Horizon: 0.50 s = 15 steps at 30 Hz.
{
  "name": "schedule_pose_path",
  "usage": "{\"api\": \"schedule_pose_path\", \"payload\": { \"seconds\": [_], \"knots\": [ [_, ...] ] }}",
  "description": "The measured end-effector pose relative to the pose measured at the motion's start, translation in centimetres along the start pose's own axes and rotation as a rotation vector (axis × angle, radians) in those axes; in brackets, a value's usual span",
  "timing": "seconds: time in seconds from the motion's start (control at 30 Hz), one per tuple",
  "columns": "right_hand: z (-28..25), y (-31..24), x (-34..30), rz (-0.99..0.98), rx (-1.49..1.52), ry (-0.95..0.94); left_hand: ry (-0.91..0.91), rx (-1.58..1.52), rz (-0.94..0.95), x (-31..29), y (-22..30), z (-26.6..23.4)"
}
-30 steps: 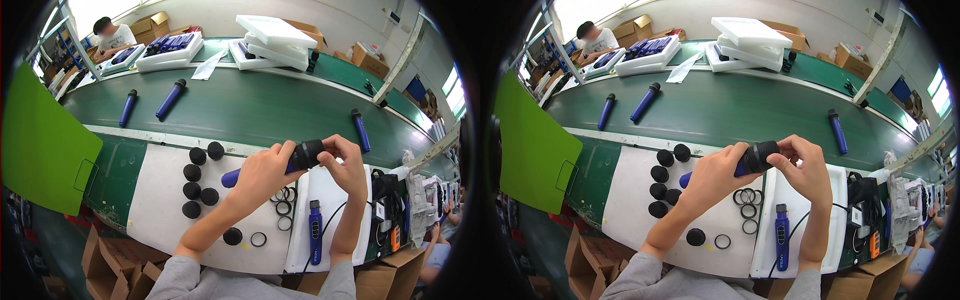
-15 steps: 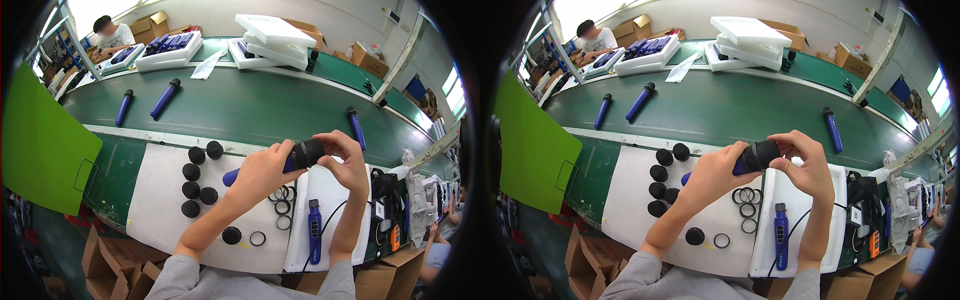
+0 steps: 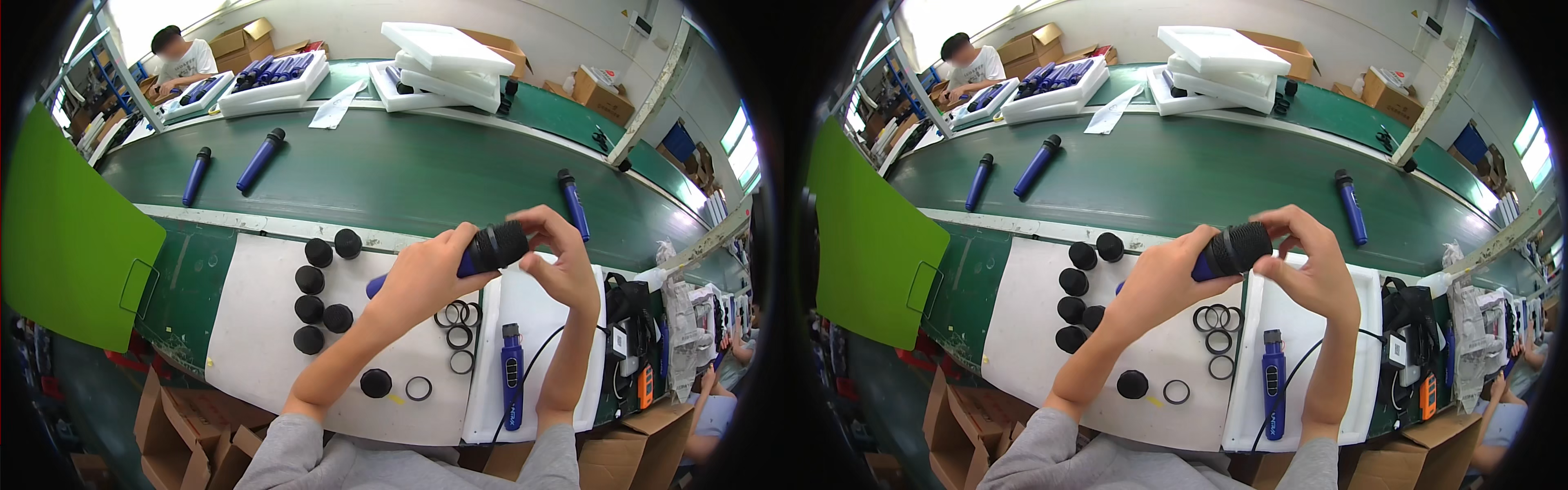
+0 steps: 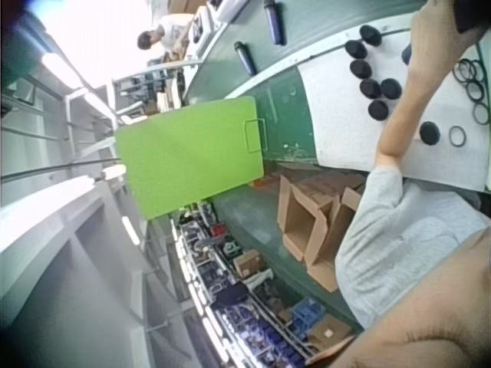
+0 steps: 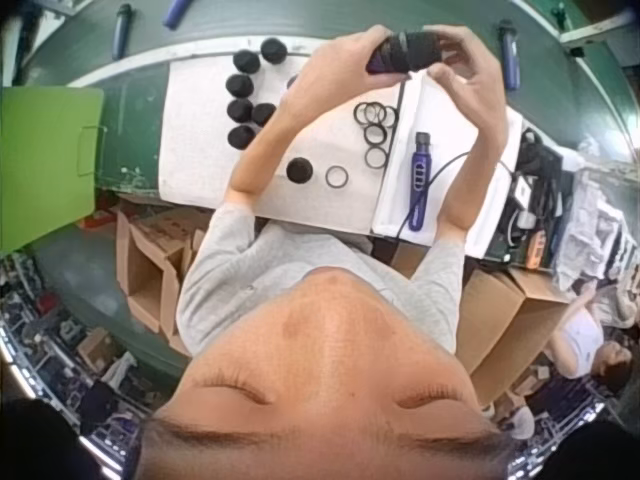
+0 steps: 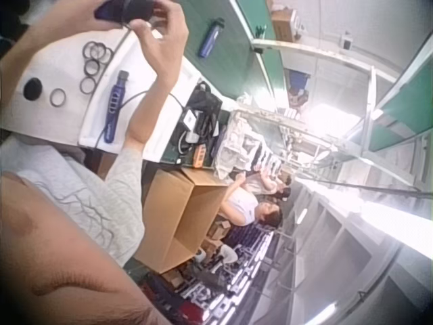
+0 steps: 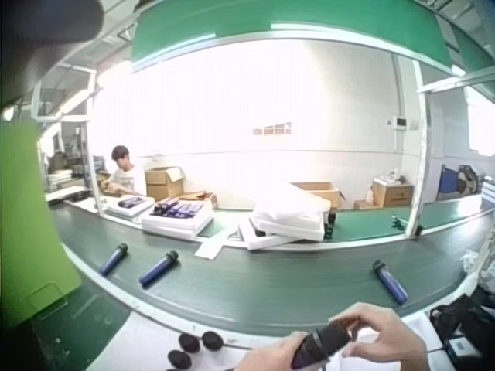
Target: The person assembles blue microphones at a workstation by attaching black mesh heads and rings to the bodies. They repeatedly pick up a microphone body, screw on a head, and place the finished unit into a cardboard box. The process is repeated for multiple units throughout the clip.
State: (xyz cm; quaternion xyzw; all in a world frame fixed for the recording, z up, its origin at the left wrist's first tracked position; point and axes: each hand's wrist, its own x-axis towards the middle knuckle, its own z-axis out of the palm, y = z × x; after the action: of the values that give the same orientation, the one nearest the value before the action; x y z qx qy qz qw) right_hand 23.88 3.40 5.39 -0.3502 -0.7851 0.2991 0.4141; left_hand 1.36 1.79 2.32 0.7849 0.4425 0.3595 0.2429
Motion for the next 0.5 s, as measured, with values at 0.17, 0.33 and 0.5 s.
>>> {"api": "schedule_pose_path", "payload": {
  "seconds": [0.17, 0.33, 0.5],
  "knots": [
    [1.2, -0.9, 0.3, -0.001, 0.344, -0.002, -0.239, -0.309, -0.146, 0.3, 1.2, -1.8],
    [1.3, 0.5, 0.4, -0.039, 0.176, 0.001, -0.167, -0.239, -0.122, 0.3, 0.2, -1.0],
    [2.6, 0.8, 0.4, 0.119, 0.027, 0.095, -0.006, 0.029, -0.089, 0.3, -0.4, -0.4]
  ]
}}
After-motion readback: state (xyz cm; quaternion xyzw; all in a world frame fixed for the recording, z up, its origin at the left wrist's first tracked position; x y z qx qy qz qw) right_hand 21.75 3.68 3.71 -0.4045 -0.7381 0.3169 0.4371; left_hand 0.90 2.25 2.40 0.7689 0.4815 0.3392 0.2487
